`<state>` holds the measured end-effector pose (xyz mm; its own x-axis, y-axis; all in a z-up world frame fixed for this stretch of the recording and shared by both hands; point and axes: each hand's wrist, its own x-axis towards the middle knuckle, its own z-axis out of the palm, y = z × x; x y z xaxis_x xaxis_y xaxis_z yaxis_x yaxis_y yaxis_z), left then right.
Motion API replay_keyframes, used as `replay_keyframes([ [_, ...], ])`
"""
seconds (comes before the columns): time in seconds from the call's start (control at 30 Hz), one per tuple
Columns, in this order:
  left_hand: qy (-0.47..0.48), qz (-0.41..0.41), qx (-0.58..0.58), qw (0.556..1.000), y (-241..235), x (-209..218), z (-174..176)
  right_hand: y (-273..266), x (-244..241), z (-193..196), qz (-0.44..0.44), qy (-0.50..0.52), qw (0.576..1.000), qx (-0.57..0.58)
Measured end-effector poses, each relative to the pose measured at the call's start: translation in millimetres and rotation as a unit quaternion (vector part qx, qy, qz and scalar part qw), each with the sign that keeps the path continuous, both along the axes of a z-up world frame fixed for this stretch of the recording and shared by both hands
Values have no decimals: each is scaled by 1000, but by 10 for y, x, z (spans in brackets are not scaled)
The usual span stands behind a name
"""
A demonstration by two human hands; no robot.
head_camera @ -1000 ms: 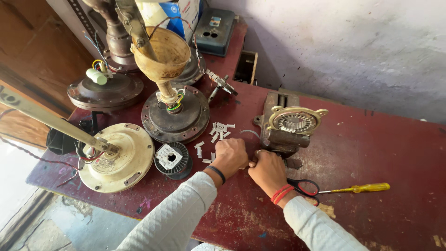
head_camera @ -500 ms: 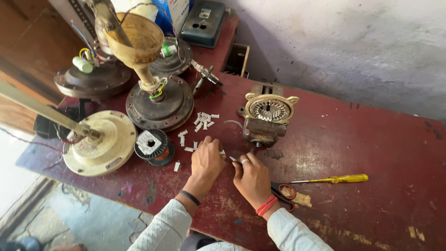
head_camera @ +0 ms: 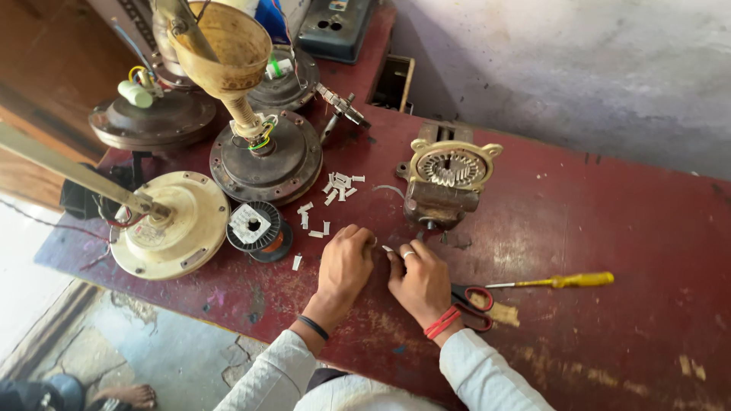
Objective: The person cuts small white plastic pieces with scissors and inserts them into slots on a motor component clamped in a vise. The person repeats this process for multiple slots on the component.
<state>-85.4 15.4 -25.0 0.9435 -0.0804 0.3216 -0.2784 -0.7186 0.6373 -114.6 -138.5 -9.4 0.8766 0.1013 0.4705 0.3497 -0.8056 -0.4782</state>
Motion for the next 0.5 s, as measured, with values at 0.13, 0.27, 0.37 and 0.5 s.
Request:
replay_keyframes([
  [0.13, -55, -75, -6, 996, 111, -11, -44, 33, -27, -53, -32, -13, 999, 4],
  [0.27, -64, -118, 10, 991, 205, -5, -99, 48, -28, -109, -55, -26, 998, -5],
  [0.37, -72, -144, 3, 987, 266, 48, -145, 49, -14, -145, -71, -36, 997, -13],
  [0.5, -99, -168, 1, 981, 293, 135, -132, 75, -17, -136, -93, -36, 995, -12],
])
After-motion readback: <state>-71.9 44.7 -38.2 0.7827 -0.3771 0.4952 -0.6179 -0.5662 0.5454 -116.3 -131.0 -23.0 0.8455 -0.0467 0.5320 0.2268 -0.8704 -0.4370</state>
